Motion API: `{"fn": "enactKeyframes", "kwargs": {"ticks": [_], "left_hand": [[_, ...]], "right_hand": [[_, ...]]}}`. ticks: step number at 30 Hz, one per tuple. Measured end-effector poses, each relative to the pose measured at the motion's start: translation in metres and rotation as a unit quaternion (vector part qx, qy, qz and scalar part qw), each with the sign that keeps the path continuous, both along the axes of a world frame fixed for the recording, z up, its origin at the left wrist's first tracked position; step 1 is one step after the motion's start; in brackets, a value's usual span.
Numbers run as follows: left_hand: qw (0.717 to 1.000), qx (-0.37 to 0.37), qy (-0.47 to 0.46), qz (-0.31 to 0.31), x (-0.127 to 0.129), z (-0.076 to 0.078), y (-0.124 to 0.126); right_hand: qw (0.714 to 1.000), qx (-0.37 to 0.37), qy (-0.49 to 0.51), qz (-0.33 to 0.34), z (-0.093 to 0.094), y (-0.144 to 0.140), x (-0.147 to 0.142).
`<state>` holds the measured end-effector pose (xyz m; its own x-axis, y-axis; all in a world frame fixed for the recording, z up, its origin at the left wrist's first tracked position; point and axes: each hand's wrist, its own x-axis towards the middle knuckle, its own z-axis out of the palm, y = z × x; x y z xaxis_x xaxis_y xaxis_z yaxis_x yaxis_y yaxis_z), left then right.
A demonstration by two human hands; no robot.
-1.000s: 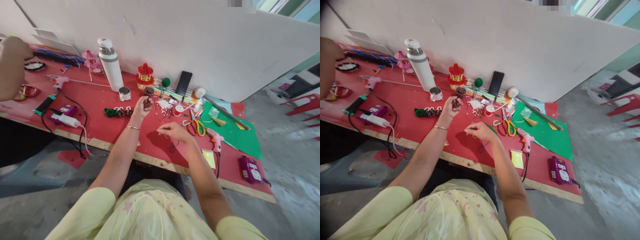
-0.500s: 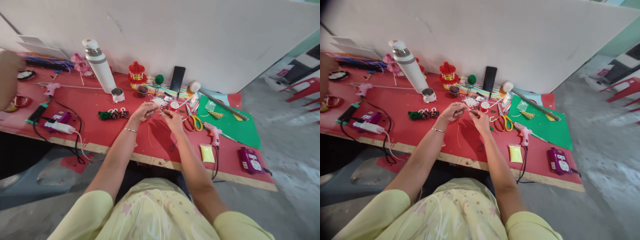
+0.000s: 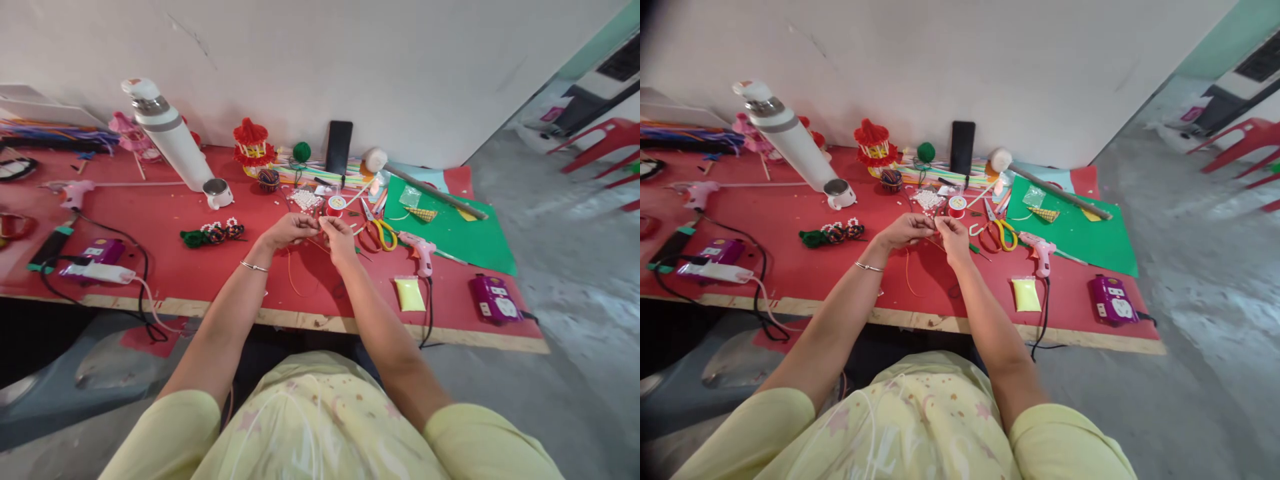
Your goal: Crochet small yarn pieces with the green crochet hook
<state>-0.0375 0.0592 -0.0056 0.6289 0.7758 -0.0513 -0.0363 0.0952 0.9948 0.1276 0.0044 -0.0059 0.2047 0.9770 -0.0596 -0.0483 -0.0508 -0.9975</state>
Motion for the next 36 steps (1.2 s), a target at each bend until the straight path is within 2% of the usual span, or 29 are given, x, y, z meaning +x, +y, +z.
{"fn": "enactKeyframes", "kwargs": {"ticks": [5, 8, 10, 12, 14, 16, 18, 21, 23, 26, 28, 29, 33, 34, 36], "left_hand": [[0.999, 0.030, 0.035, -0.008, 0.002, 0.001, -0.003], [0.999, 0.015, 0.024, 0.020, 0.005, 0.001, -0.004], [0.999, -0.007, 0.013, 0.044, 0.006, 0.000, -0.004], [0.998, -0.017, 0.001, 0.065, 0.006, -0.002, -0.003], [0.997, -0.006, -0.006, 0.078, 0.006, -0.003, -0.002], [0.997, 0.008, 0.001, 0.071, 0.007, -0.004, -0.002], [0.999, 0.010, 0.013, 0.036, 0.008, -0.005, -0.003], [1.000, -0.014, -0.002, -0.018, 0.011, -0.005, -0.005], [0.999, -0.035, -0.028, -0.014, 0.011, -0.004, -0.005], [0.997, -0.055, -0.052, 0.032, 0.010, -0.003, -0.003], [0.994, -0.060, -0.062, 0.062, 0.009, -0.002, -0.002], [0.993, -0.062, -0.069, 0.076, 0.009, -0.001, -0.001], [0.986, -0.059, -0.095, 0.124, 0.011, 0.000, -0.001], [0.985, -0.058, -0.097, 0.129, 0.012, 0.001, -0.001], [0.985, -0.056, -0.097, 0.129, 0.012, 0.001, -0.002]], "right_hand": [[0.999, 0.032, 0.035, -0.002, -0.002, 0.002, 0.005], [0.996, 0.027, 0.063, -0.063, -0.001, 0.005, 0.010], [0.993, 0.013, 0.051, -0.109, 0.001, 0.006, 0.014], [0.991, 0.006, 0.021, -0.129, 0.002, 0.004, 0.017], [0.993, 0.015, -0.025, -0.111, 0.003, 0.000, 0.017], [0.993, 0.045, -0.087, -0.064, 0.004, -0.005, 0.014], [0.985, 0.089, -0.144, -0.032, 0.005, -0.009, 0.010], [0.978, 0.123, -0.169, -0.028, 0.007, -0.011, 0.007], [0.980, 0.112, -0.162, -0.022, 0.009, -0.010, 0.011], [0.977, 0.102, -0.187, -0.016, 0.014, -0.012, 0.029], [0.959, 0.096, -0.266, -0.019, 0.018, -0.017, 0.046], [0.941, 0.083, -0.327, -0.017, 0.019, -0.020, 0.054], [0.820, -0.008, -0.572, -0.005, 0.016, -0.031, 0.070], [0.795, -0.018, -0.606, -0.002, 0.014, -0.033, 0.070], [0.766, -0.014, -0.642, 0.005, 0.009, -0.033, 0.068]]}}
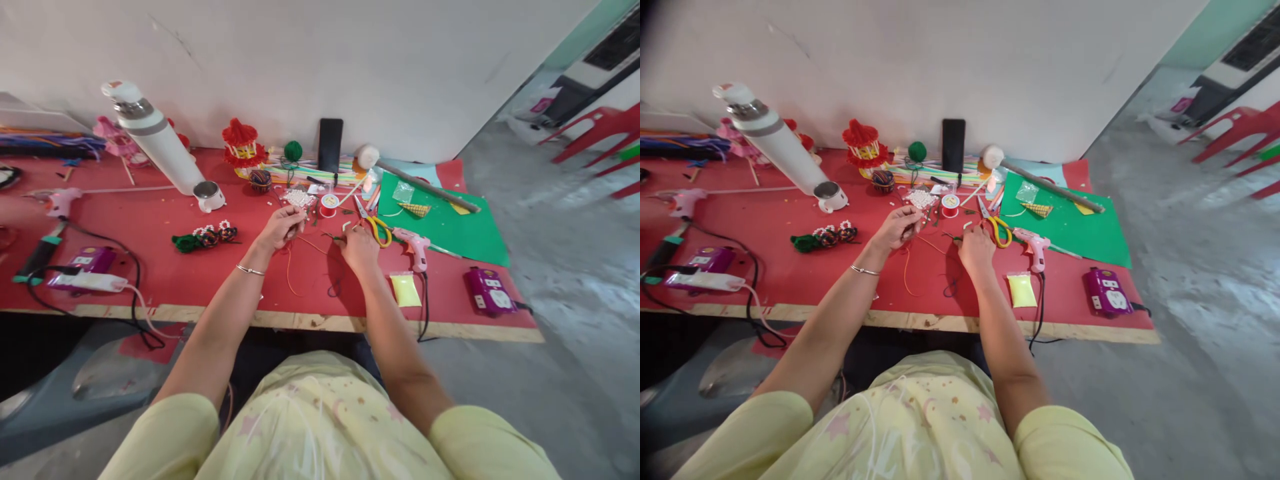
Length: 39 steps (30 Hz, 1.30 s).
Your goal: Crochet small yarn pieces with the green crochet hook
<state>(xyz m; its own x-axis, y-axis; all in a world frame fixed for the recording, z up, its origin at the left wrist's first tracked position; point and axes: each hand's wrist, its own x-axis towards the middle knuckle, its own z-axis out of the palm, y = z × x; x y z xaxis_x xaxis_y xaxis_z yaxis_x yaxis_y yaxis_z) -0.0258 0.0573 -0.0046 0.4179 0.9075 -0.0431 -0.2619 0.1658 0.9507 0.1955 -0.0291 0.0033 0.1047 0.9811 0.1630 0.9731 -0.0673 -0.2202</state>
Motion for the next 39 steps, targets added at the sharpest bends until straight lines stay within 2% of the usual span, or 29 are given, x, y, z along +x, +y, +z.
{"fn": "enactKeyframes", "kwargs": {"ticks": [10, 18, 20, 22, 24, 26, 28, 30, 33, 36, 39], "left_hand": [[1.000, 0.012, 0.010, -0.009, 0.002, 0.002, -0.002], [1.000, 0.005, -0.005, 0.003, 0.006, 0.002, -0.005], [1.000, 0.004, -0.022, 0.006, 0.006, 0.002, -0.004], [0.999, 0.002, -0.040, 0.009, 0.006, 0.001, -0.004], [0.998, -0.004, -0.056, 0.014, 0.007, 0.001, -0.004], [0.997, -0.015, -0.069, 0.011, 0.007, 0.003, -0.005], [0.996, -0.027, -0.083, -0.001, 0.007, 0.005, -0.006], [0.995, -0.035, -0.098, -0.015, 0.006, 0.008, -0.006], [0.993, -0.032, -0.115, -0.022, 0.005, 0.010, -0.006], [0.993, -0.026, -0.113, -0.036, 0.007, 0.007, -0.008], [0.994, -0.014, -0.064, -0.090, 0.012, 0.004, -0.011]], "right_hand": [[0.999, 0.037, -0.003, -0.011, -0.006, 0.001, 0.007], [0.999, -0.006, 0.029, -0.037, -0.011, 0.004, 0.008], [0.996, 0.005, 0.072, -0.050, -0.013, 0.006, 0.011], [0.987, 0.057, 0.142, -0.056, -0.013, 0.008, 0.014], [0.961, 0.139, 0.233, -0.048, -0.012, 0.009, 0.013], [0.923, 0.195, 0.331, -0.019, -0.008, 0.009, 0.006], [0.892, 0.178, 0.414, 0.027, -0.004, 0.008, -0.004], [0.878, 0.113, 0.460, 0.071, -0.001, 0.008, -0.013], [0.888, 0.051, 0.449, 0.080, 0.001, 0.010, -0.021], [0.906, 0.055, 0.415, 0.057, 0.003, 0.015, -0.020], [0.903, 0.052, 0.418, 0.085, 0.007, 0.020, -0.019]]}}
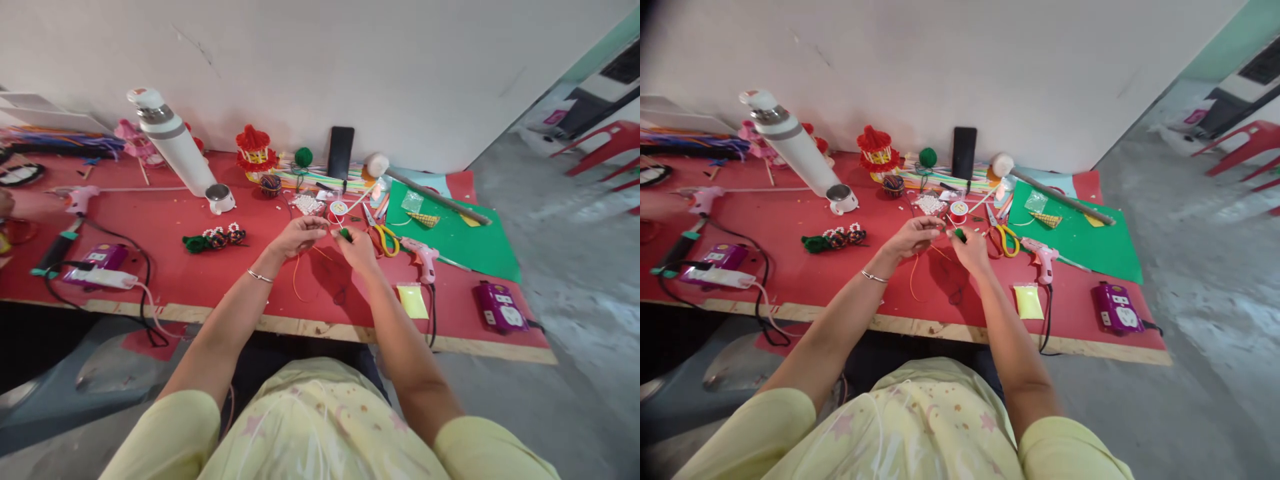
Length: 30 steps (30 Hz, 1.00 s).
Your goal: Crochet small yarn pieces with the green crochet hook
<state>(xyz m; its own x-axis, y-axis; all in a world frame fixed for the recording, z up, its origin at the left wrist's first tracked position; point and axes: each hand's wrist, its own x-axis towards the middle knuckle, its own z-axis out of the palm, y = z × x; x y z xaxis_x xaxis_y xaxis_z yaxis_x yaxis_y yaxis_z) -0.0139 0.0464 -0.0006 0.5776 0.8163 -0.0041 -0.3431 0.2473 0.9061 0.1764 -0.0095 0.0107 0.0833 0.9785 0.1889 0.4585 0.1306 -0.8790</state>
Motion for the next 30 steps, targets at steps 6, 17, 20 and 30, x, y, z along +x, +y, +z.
{"fn": "enactKeyframes", "kwargs": {"ticks": [6, 17, 20, 30], "left_hand": [[0.999, 0.021, 0.023, 0.025, 0.005, -0.003, -0.001], [0.989, -0.064, -0.108, 0.074, -0.006, 0.007, 0.007], [0.988, -0.071, -0.117, 0.068, -0.007, 0.008, 0.009], [0.990, -0.052, -0.097, 0.090, -0.010, 0.012, 0.005]], "right_hand": [[0.997, 0.040, 0.072, -0.009, 0.005, 0.007, -0.013], [0.904, -0.270, 0.309, 0.118, -0.009, -0.001, -0.033], [0.929, -0.205, 0.288, 0.111, -0.009, -0.002, -0.035], [0.894, -0.235, 0.374, 0.073, -0.012, -0.001, -0.033]]}}
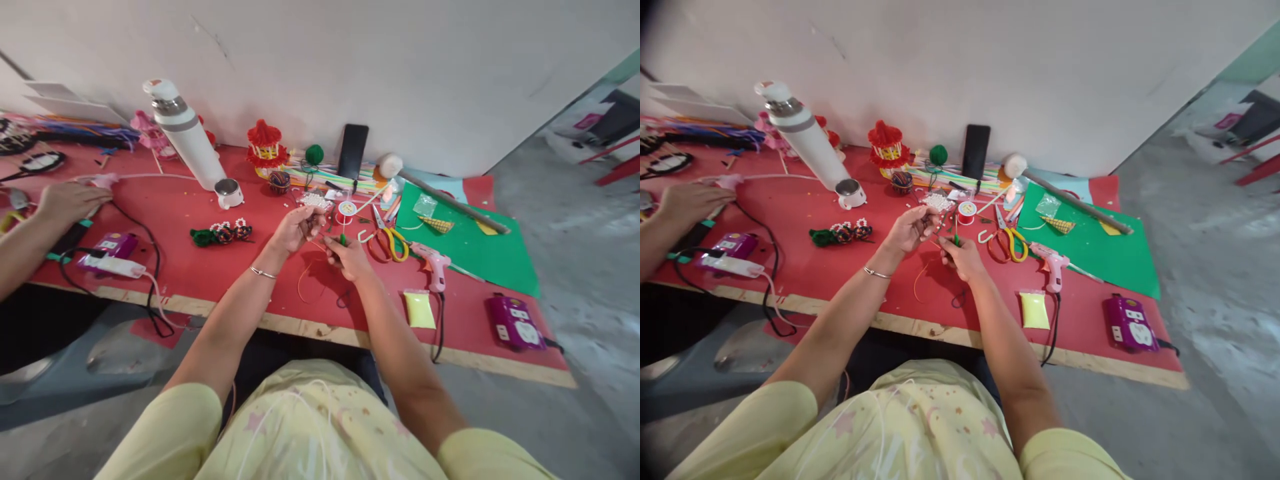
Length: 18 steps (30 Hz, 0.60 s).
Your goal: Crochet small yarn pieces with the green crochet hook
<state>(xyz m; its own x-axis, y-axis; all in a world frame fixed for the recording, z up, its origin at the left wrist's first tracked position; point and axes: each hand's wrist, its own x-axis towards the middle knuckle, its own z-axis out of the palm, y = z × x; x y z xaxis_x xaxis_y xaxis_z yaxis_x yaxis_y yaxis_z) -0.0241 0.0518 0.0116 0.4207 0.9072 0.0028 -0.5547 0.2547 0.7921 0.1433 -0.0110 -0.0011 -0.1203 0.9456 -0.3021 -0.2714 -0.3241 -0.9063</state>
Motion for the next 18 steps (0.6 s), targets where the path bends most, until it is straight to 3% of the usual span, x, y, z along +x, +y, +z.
{"fn": "enactKeyframes", "kwargs": {"ticks": [5, 12, 16, 18], "left_hand": [[1.000, -0.002, 0.010, 0.026, 0.000, -0.001, 0.003], [0.994, -0.061, -0.010, 0.093, -0.006, -0.002, 0.011], [0.998, -0.018, 0.011, 0.063, -0.001, -0.006, 0.006], [0.999, 0.005, 0.032, 0.019, 0.004, -0.009, 0.002]], "right_hand": [[0.997, 0.031, 0.010, -0.066, 0.003, 0.004, 0.012], [0.995, 0.032, -0.056, -0.070, 0.002, 0.000, 0.012], [0.982, 0.097, -0.116, -0.110, 0.003, -0.002, 0.007], [0.985, 0.113, -0.089, -0.098, 0.004, -0.003, 0.004]]}}
